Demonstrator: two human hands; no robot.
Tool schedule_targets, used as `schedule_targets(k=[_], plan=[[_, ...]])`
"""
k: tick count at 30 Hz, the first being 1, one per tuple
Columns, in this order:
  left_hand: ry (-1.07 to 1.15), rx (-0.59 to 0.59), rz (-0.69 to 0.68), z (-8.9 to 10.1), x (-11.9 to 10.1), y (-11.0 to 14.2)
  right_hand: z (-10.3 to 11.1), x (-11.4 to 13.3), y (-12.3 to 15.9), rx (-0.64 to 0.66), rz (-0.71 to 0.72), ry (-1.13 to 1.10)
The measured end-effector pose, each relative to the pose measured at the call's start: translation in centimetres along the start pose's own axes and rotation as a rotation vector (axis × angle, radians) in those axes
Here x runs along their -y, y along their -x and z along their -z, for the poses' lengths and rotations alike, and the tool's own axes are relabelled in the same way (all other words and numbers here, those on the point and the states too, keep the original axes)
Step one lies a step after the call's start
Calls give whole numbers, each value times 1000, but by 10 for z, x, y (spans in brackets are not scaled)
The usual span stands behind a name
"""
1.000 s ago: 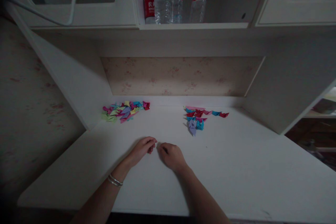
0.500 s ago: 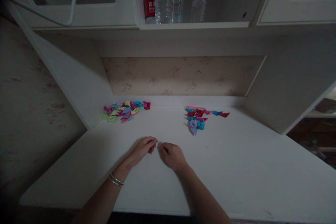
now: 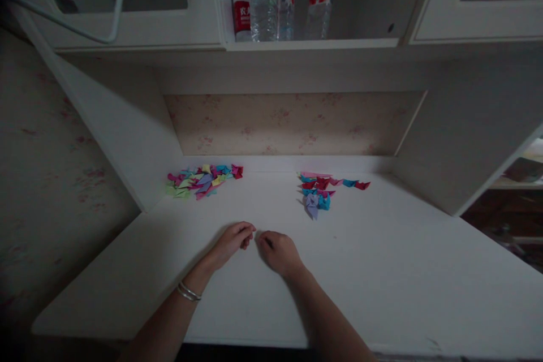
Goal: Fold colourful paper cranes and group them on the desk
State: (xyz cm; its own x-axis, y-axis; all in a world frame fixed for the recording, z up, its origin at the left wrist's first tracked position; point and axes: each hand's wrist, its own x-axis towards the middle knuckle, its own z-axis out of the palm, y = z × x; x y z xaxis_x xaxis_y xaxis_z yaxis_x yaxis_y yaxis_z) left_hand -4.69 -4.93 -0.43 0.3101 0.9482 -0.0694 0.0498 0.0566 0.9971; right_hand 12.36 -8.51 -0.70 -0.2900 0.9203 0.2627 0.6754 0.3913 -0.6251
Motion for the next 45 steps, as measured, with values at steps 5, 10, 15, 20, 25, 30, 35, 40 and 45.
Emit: schedule_targets(k=[5,10,15,20,25,30,35,40,45], plan=[[-12,8,-9,0,1,0,1,3,0,13,-23,8],[-21,9,-26,1,3,-1,4,6,2,31,-44,5],[-28,10,-22,0,3,0,3,4,5,15,-56,16],[-32,15,-32,-1,3,0,2,2,5,-8,-23,5],[-40,1,-26,0,6,-2,2,2,5,-19,-31,-11],[-32,1,-7,0,4,-1,2,2,5,-13,-29,-3],[-24,0,1,-1,0,0,4,3,5,-8,-21,5],[-43,7,-20,-1,0,1,4,3,6,-17,-15,-15],[-56,10,-11,-1,1,1,3,2,5,-26,-16,-12]])
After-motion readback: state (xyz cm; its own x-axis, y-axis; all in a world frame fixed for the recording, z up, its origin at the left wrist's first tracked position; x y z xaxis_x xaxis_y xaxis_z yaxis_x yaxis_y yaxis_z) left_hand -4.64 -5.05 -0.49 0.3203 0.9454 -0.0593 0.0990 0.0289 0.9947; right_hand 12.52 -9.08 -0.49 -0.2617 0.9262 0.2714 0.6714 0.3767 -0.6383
